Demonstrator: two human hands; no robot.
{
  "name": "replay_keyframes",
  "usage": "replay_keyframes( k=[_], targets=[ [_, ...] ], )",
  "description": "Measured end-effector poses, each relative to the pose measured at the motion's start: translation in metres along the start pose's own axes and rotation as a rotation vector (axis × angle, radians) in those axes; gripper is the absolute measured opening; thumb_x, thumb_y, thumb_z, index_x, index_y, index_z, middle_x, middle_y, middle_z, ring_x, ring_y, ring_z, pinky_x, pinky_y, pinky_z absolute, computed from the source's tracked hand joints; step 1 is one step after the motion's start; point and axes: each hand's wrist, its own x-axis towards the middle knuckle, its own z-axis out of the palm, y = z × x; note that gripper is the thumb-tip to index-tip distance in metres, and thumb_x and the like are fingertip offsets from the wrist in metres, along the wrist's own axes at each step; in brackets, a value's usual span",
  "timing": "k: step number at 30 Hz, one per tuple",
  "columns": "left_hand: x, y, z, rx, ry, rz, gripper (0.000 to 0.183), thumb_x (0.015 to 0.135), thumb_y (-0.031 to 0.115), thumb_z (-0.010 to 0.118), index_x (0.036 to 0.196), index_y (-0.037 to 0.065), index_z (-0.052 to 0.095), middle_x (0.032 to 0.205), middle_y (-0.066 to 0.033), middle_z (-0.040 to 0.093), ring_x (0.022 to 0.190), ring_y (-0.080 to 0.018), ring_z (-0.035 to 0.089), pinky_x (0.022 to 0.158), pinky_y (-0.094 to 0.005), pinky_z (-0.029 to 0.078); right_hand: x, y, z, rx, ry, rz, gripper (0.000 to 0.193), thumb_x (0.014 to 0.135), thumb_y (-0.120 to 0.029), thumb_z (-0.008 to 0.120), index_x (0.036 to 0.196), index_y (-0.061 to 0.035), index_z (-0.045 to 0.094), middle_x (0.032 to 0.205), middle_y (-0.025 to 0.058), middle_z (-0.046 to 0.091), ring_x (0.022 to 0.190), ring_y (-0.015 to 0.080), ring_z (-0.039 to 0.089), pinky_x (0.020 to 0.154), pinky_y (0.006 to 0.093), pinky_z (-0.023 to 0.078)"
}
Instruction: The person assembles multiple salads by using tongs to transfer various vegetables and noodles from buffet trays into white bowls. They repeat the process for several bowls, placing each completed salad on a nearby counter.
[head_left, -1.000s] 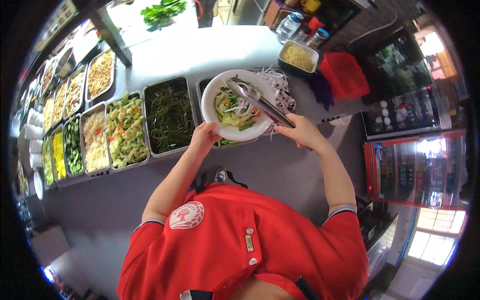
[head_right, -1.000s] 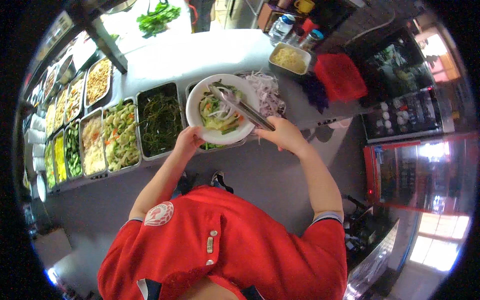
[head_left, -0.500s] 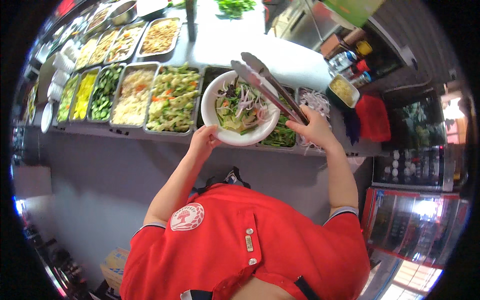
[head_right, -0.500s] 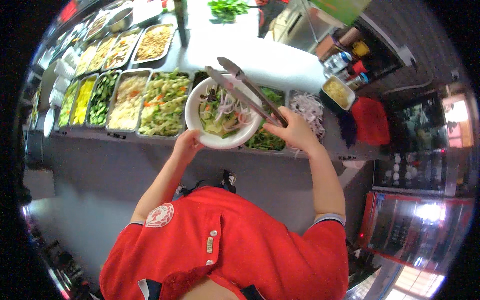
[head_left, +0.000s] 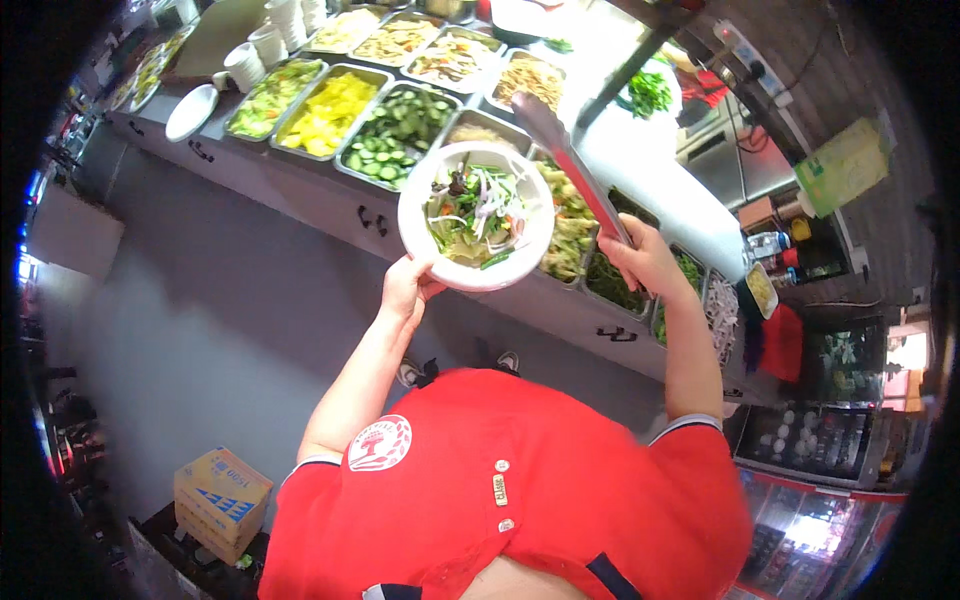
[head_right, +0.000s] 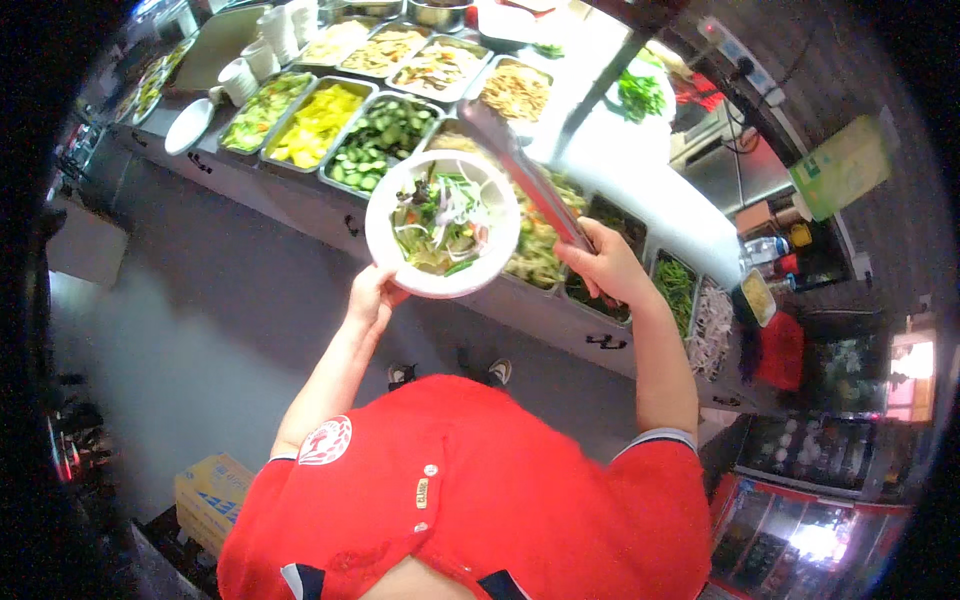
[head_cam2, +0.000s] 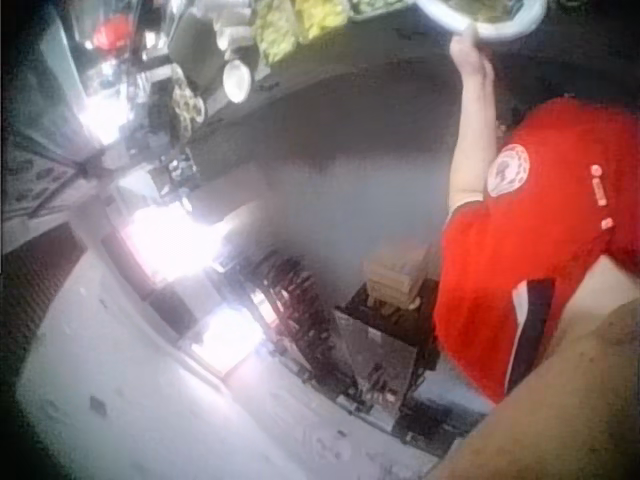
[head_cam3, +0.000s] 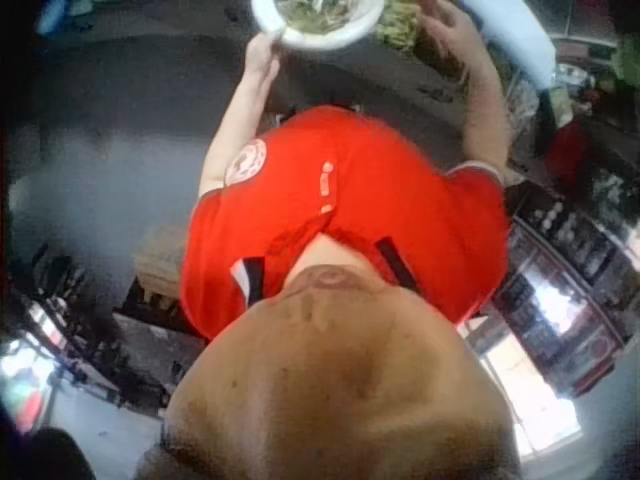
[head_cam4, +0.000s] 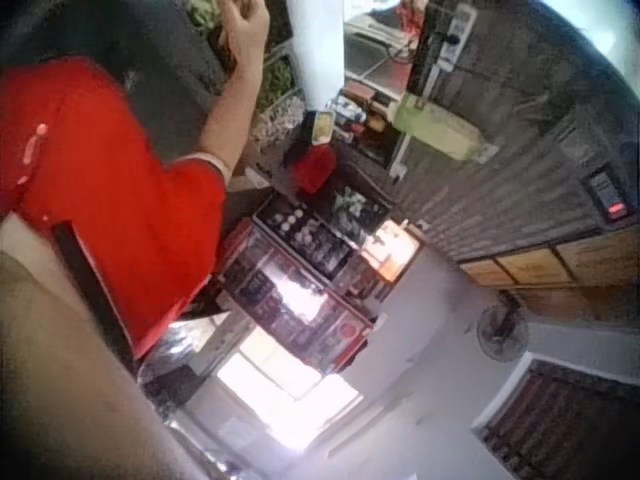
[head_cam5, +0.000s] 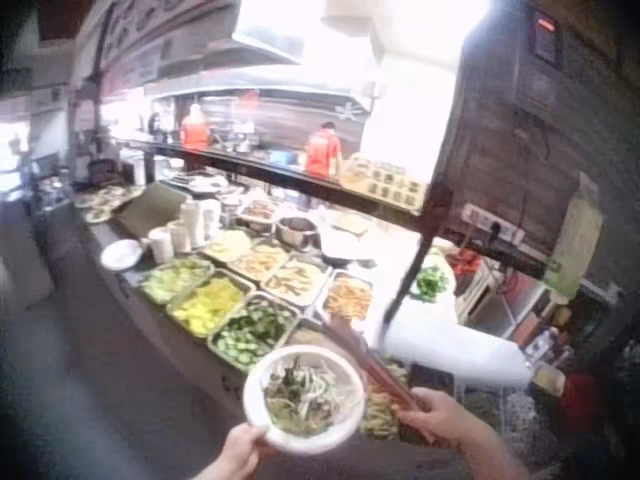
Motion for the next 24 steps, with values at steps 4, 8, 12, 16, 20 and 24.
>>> replay_keyframes(
  k=[4, 8, 12, 16, 20, 24],
  targets=[
    [0.000, 0.040, -0.051, -0.169, 0.121, 0.064, 0.031, 0.089, 0.016, 0.055, 0.116, 0.000, 0.055, 0.099, -0.0097, 0.067, 0.085, -0.0179, 0.067, 0.070, -0.0307, 0.058, 0.038, -0.038, 0.055, -0.281, 0.143, 0.082, 0.030, 0.091, -0.033, 0.063, 0.094, -0.0038, 0.058, 0.064, 0.0003, 0.049, 0.044, 0.0098, 0.047, 0.041, 0.0285, 0.038],
    [0.022, 0.061, -0.093, -0.251, 0.211, 0.147, 0.027, 0.091, 0.017, 0.056, 0.113, 0.001, 0.056, 0.098, -0.0096, 0.066, 0.084, -0.0175, 0.067, 0.071, -0.0317, 0.059, 0.071, -0.040, 0.100, -0.346, 0.191, 0.161, 0.030, 0.092, -0.034, 0.062, 0.092, -0.0053, 0.055, 0.062, 0.0008, 0.050, 0.043, 0.0103, 0.048, 0.040, 0.0282, 0.039],
    [0.054, 0.084, -0.138, -0.295, 0.283, 0.199, 0.024, 0.092, 0.016, 0.055, 0.112, 0.001, 0.056, 0.097, -0.0097, 0.066, 0.085, -0.0179, 0.067, 0.071, -0.0323, 0.059, 0.121, -0.052, 0.145, -0.387, 0.110, 0.111, 0.034, 0.090, -0.037, 0.064, 0.096, -0.0031, 0.059, 0.062, 0.0035, 0.053, 0.043, 0.0114, 0.051, 0.042, 0.0292, 0.042],
    [0.090, 0.119, -0.171, -0.296, 0.275, 0.259, 0.024, 0.092, 0.016, 0.056, 0.111, 0.001, 0.056, 0.097, -0.0098, 0.066, 0.086, -0.0191, 0.067, 0.072, -0.0333, 0.059, 0.190, -0.042, 0.176, -0.505, 0.203, 0.013, 0.037, 0.087, -0.040, 0.066, 0.088, -0.0035, 0.058, 0.068, 0.0140, 0.061, 0.057, 0.0267, 0.061, 0.055, 0.0391, 0.047],
    [0.129, 0.148, -0.199, -0.315, 0.292, 0.247, 0.022, 0.091, 0.014, 0.057, 0.109, 0.001, 0.057, 0.099, -0.0098, 0.066, 0.087, -0.0196, 0.067, 0.073, -0.0340, 0.059, 0.250, -0.043, 0.214, -0.672, 0.225, -0.105, 0.038, 0.085, -0.043, 0.065, 0.087, -0.0059, 0.058, 0.076, 0.0179, 0.065, 0.075, 0.0371, 0.065, 0.067, 0.0463, 0.049],
    [0.165, 0.172, -0.223, -0.318, 0.269, 0.211, 0.022, 0.091, 0.013, 0.058, 0.109, 0.001, 0.057, 0.099, -0.0098, 0.066, 0.087, -0.0188, 0.067, 0.074, -0.0331, 0.059, 0.289, -0.073, 0.230, -0.519, 0.124, -0.118, 0.036, 0.085, -0.043, 0.065, 0.089, -0.0079, 0.057, 0.076, 0.0175, 0.065, 0.076, 0.0370, 0.065, 0.067, 0.0459, 0.049]
  ],
)
